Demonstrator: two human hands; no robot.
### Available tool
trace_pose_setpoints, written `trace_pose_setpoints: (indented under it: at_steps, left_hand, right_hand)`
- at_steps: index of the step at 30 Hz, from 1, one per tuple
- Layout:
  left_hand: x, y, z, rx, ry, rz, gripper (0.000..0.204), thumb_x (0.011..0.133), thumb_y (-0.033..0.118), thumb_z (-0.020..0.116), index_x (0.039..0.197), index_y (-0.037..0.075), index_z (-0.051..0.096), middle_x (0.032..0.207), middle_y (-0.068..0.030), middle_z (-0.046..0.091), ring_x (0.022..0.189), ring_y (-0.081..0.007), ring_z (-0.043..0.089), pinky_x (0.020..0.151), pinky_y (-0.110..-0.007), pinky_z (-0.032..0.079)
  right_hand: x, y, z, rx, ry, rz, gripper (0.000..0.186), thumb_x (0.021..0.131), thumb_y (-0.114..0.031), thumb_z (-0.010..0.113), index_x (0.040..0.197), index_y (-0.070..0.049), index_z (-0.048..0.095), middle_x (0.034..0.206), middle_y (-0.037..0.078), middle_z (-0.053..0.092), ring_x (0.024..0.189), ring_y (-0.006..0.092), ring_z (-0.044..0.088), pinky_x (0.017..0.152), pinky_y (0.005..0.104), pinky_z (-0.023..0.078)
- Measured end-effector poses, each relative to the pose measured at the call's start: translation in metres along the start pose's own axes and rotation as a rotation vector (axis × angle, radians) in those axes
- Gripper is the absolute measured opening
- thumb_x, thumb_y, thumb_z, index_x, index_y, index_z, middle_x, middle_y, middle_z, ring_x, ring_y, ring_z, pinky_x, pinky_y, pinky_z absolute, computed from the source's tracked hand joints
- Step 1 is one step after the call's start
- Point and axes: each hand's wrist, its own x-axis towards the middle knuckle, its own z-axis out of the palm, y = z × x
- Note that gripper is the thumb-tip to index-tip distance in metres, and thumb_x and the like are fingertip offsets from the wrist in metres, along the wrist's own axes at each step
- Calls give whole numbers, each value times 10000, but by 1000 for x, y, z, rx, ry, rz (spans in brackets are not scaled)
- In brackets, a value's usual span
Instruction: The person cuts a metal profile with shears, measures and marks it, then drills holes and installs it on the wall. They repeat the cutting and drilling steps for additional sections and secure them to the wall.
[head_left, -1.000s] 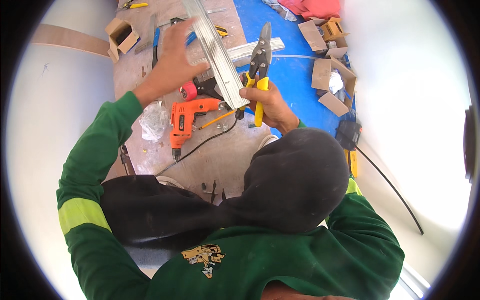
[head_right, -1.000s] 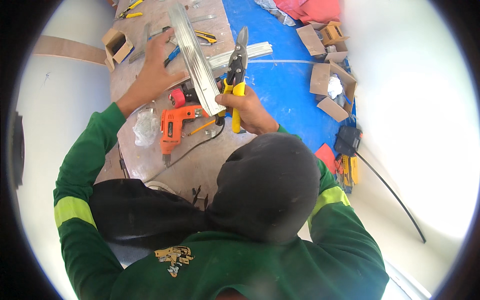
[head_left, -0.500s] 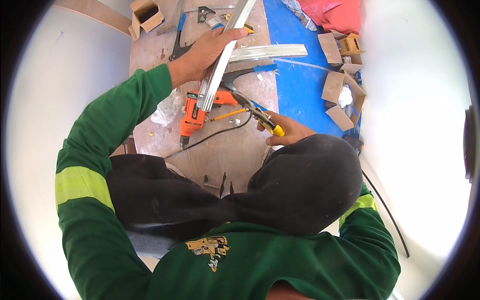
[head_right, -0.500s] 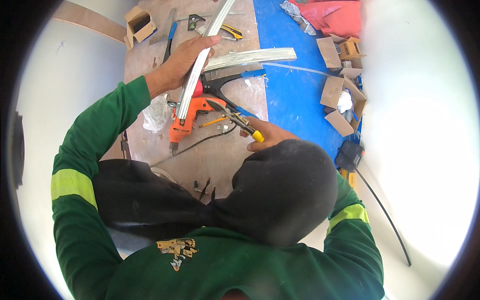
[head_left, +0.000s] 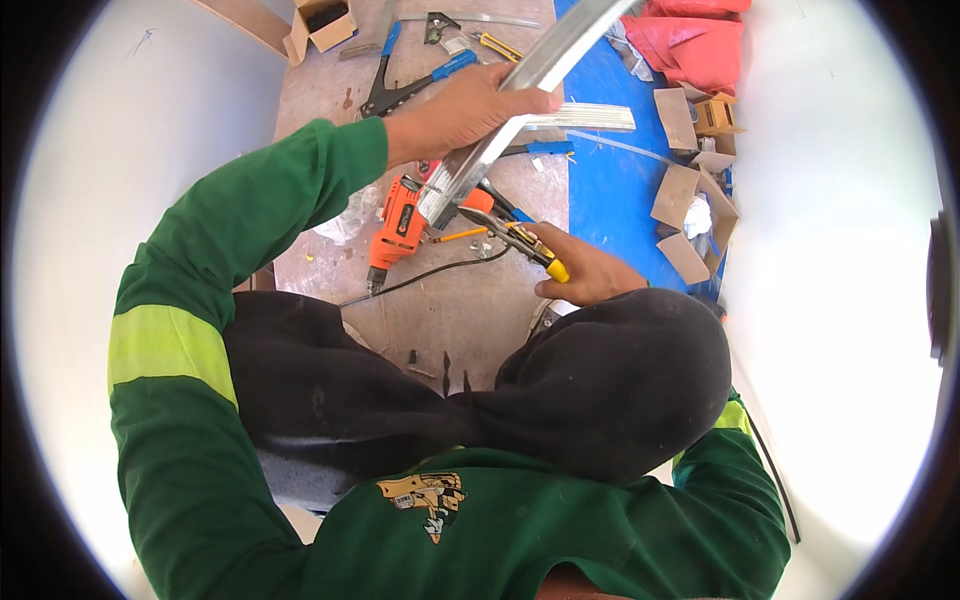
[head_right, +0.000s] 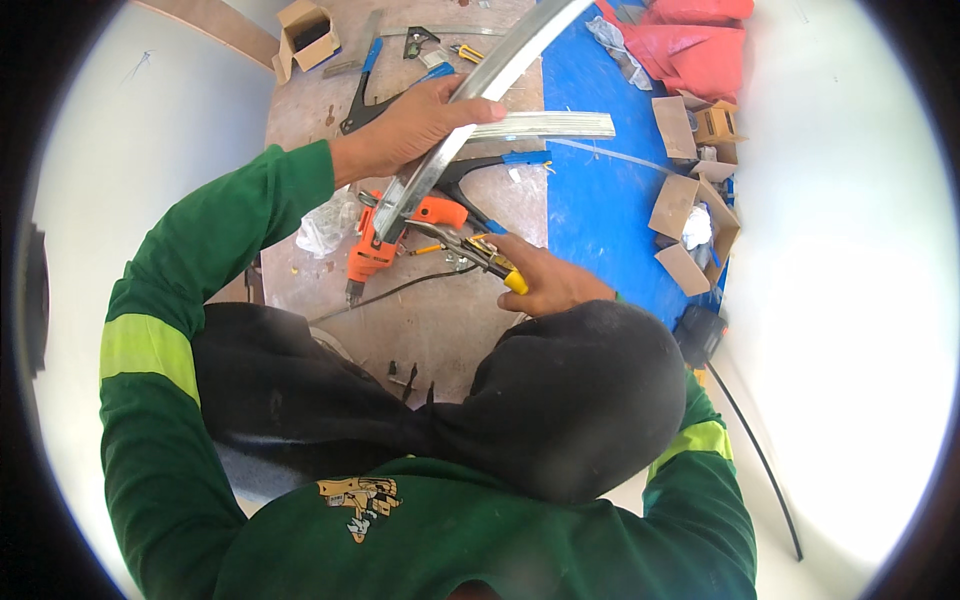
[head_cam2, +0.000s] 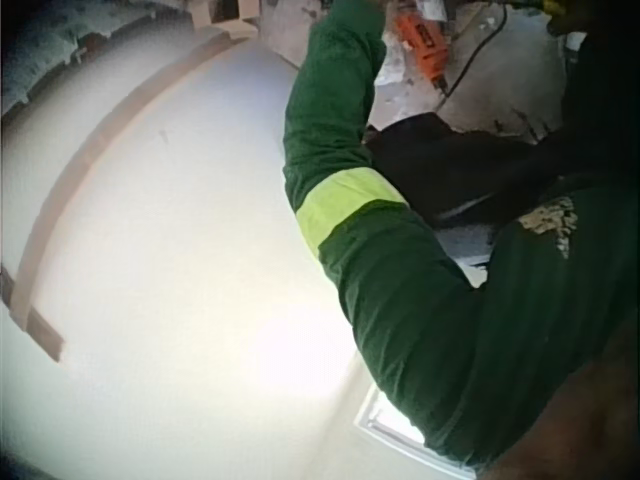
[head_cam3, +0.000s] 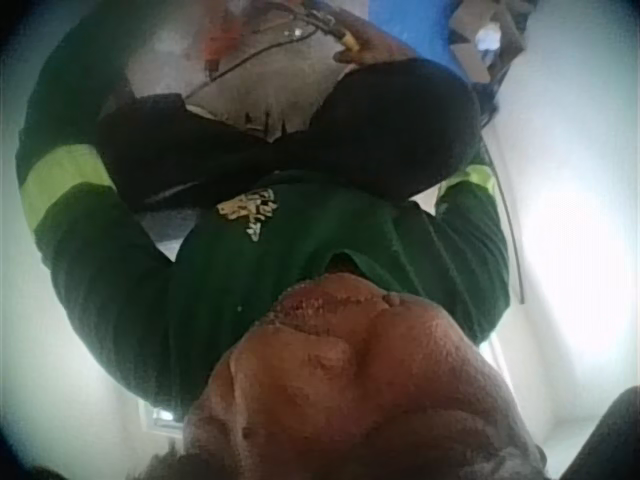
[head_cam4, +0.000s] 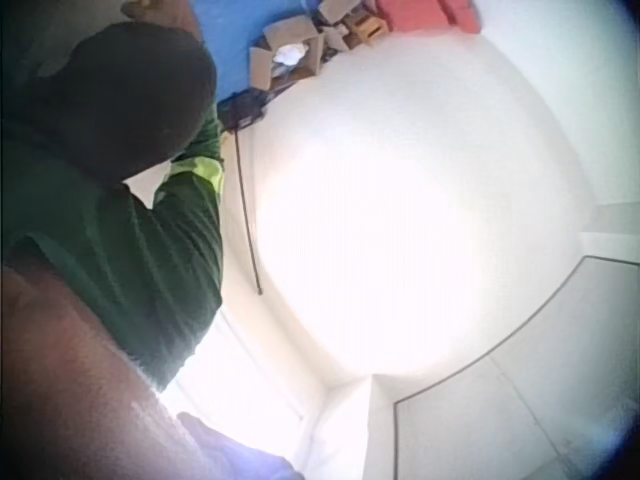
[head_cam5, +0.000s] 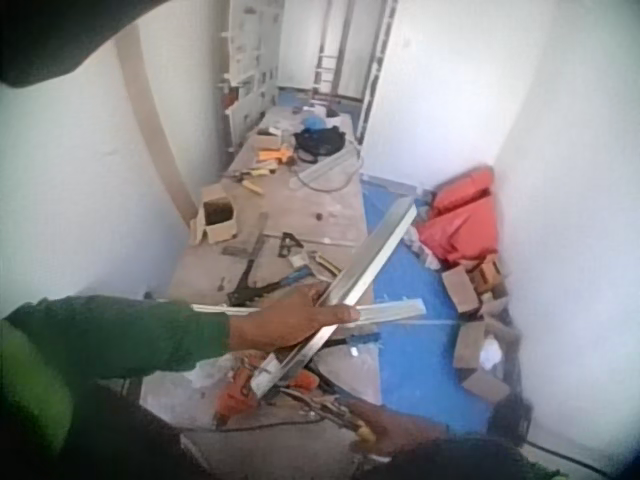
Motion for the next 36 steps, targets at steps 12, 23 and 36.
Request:
trace_pose_setpoints:
  at_steps: [12,23,36]
  left_hand:
    - [3,-6,10,-37,-44,-80,930,904,644,824,1486,-53,622,1144,-122,665,1097,-212,642,909,-323,497]
    - [5,-13,12,-67,-67,-71,941,906,644,820,1516,-39,603,1199,-132,661,1143,-206,630,960,-314,491]
    - [7,-19,12,-34,-28,-79,904,928,645,792,1509,-23,608,1189,-129,648,1129,-212,626,948,-332,489]
  right_hand:
    - [7,3,9,-6,6,-49,900,914,-180,770,1697,-44,347,1605,251,510,1544,398,454,1304,470,323]
    - [7,2,12,-4,11,-34,867,934,-193,756,1683,-28,352,1565,261,535,1490,407,503,1286,480,353]
    - [1,-2,15,-131,85,-70,757,972,-166,722,1644,-43,398,1495,331,594,1390,474,599,1198,488,459]
